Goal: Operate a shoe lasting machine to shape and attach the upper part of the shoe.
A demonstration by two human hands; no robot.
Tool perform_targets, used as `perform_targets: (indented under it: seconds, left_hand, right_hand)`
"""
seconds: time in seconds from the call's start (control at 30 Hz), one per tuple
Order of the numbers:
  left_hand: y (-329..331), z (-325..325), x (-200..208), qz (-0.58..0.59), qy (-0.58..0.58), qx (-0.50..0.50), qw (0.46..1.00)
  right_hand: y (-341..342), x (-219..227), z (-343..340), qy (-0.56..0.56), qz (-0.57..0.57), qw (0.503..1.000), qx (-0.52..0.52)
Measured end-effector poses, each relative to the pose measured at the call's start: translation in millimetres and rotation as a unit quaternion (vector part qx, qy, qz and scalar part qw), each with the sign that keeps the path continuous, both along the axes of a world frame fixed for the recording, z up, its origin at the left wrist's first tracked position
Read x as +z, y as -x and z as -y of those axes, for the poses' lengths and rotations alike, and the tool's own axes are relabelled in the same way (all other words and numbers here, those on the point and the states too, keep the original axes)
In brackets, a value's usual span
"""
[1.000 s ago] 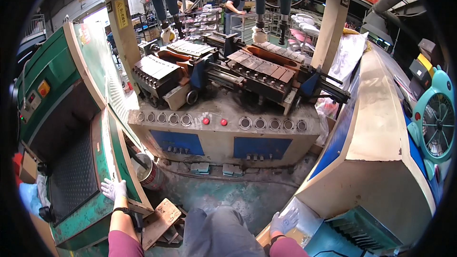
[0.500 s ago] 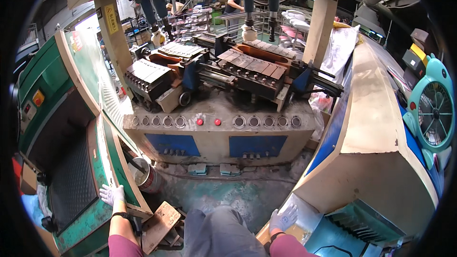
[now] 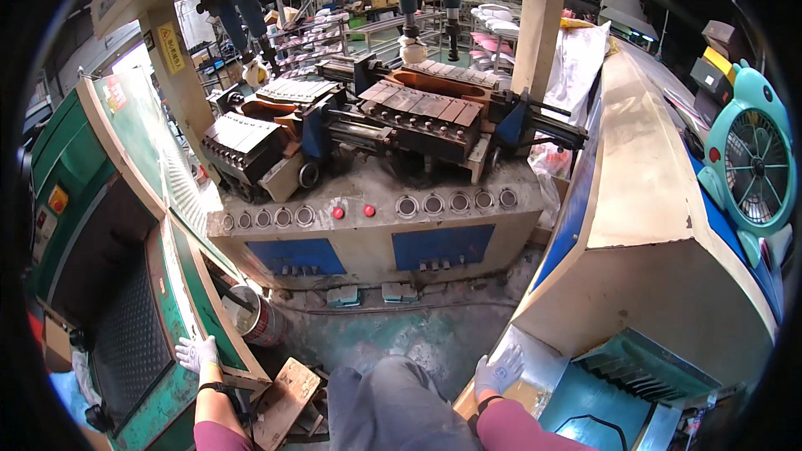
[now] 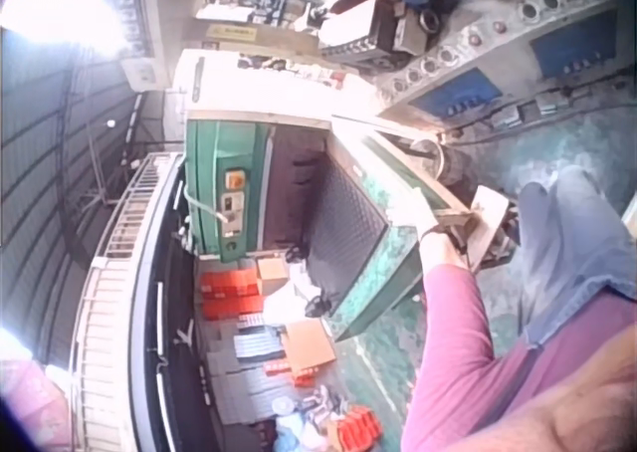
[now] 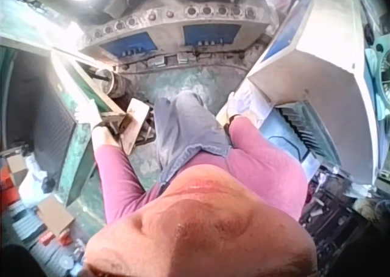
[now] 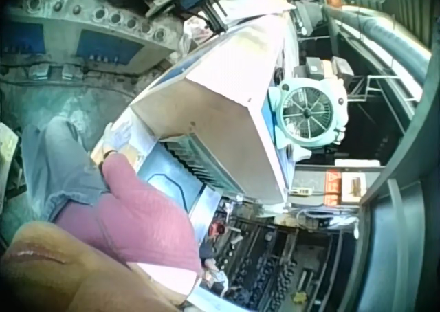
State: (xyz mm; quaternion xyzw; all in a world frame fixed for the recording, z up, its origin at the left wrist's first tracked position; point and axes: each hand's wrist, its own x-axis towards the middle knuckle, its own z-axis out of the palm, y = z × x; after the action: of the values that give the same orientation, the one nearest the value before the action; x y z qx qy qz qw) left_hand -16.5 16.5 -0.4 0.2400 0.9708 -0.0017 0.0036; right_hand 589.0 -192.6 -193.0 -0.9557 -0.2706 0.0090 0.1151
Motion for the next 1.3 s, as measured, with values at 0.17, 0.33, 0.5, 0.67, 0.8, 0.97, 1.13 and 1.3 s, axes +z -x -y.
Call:
perform_targets:
  seconds: [0.17,0.33,0.5,0.67,0.8,0.97,1.13,1.3]
  left_hand:
    - [3,-1,-3,-0.004,0.0,-0.002,1.0]
    - [8,-1,-7,-0.008,0.001,0.0,1.0]
    - [10,-1,-10,-0.011,-0.004,-0.004,1.0]
    - [4,0,-6,-0.017,0.002,-0.003,1.0]
    - [7,0,-9,-0.021,-0.001,-0.006,1.0]
    - [1,-1,-3,-0.014,0.01,-0.009,1.0]
    - [13,-1,-14,-0.025,-0.001,-0.007,1.0]
    - [13,-3,-14,-0.024,0.005,-0.004,1.0]
  right_hand:
    - [0,1,1,0.008,-0.008,1.0,-0.003]
    - [3,7,1,-0.006,-0.013,1.0,-0.004]
    - [1,5,0,-0.005,-0.006,1.0,-0.003]
    - [1,4,0,0.003,-0.002,1.0,-0.002]
    - [3,5,0,-0.002,-0.003,1.0,-0.004]
    - [2,7,1,-0.01,-0.004,1.0,-0.005]
    - [3,6,1,-0.019,0.004,1.0,0.002]
    - [2,5,0,-0.006,0.001,1.0,-0.001]
